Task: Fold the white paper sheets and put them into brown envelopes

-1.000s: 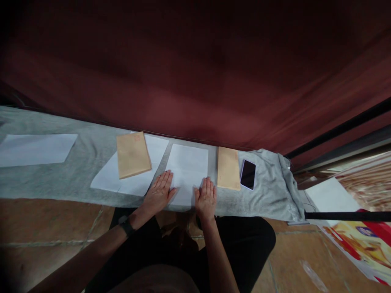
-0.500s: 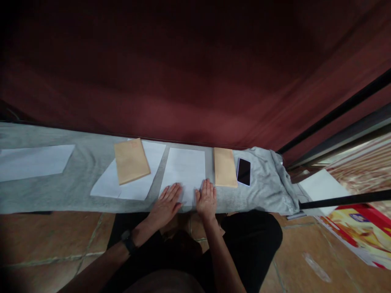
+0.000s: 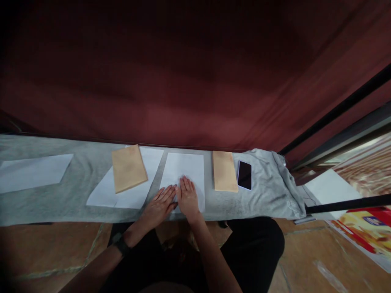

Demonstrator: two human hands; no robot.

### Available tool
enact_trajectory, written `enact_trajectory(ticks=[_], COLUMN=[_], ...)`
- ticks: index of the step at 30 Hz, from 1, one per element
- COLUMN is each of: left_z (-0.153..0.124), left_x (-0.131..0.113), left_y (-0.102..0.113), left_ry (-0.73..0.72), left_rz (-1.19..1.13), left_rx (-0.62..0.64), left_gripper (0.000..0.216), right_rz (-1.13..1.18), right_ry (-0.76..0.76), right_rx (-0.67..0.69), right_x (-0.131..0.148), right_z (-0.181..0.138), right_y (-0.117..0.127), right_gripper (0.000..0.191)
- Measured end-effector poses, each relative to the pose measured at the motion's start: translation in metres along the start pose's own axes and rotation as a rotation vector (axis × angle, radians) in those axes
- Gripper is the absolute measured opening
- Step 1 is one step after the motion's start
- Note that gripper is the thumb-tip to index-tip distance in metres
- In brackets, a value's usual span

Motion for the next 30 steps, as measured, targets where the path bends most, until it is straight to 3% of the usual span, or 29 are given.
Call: enact_trajectory(ticks=[4, 11, 23, 30], left_z=[-0.002, -0.008, -0.016, 0.008], left_x=[0.01, 0.028, 0.036, 0.032], left_y=[-0.001, 0.001, -0.006, 0.001], left_ry=[0.047, 0.186, 0.372, 0.336], left_rz=[0.022, 0.01, 0.056, 0.052], left_rx=[0.011, -0.047, -0.15, -0.181], left_gripper=[0.051, 0.059, 0.062, 0.061], right_rz=[-0.093, -0.172, -0.192, -0.127], right_ry=[-0.015, -0.089, -0.182, -0.212], right_rx=[-0.007, -0.124, -0.244, -0.201], right_x=[-0.003, -0.03, -0.057, -0.053], right_z=[-0.005, -0.016, -0.034, -0.021], right_y=[-0.004, 0.011, 0.021, 0.023], right_gripper=[0.052, 0.057, 0.064, 0.059])
Point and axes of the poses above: each hand's wrist, its own z-axis towards the middle knuckle, its own y-axis out of the back of the hand, x = y × z, the point moved 9 cm from there along z, towards the middle knuckle, and after that the axes turned 9 degrees about -y, right-handed, at the moved point
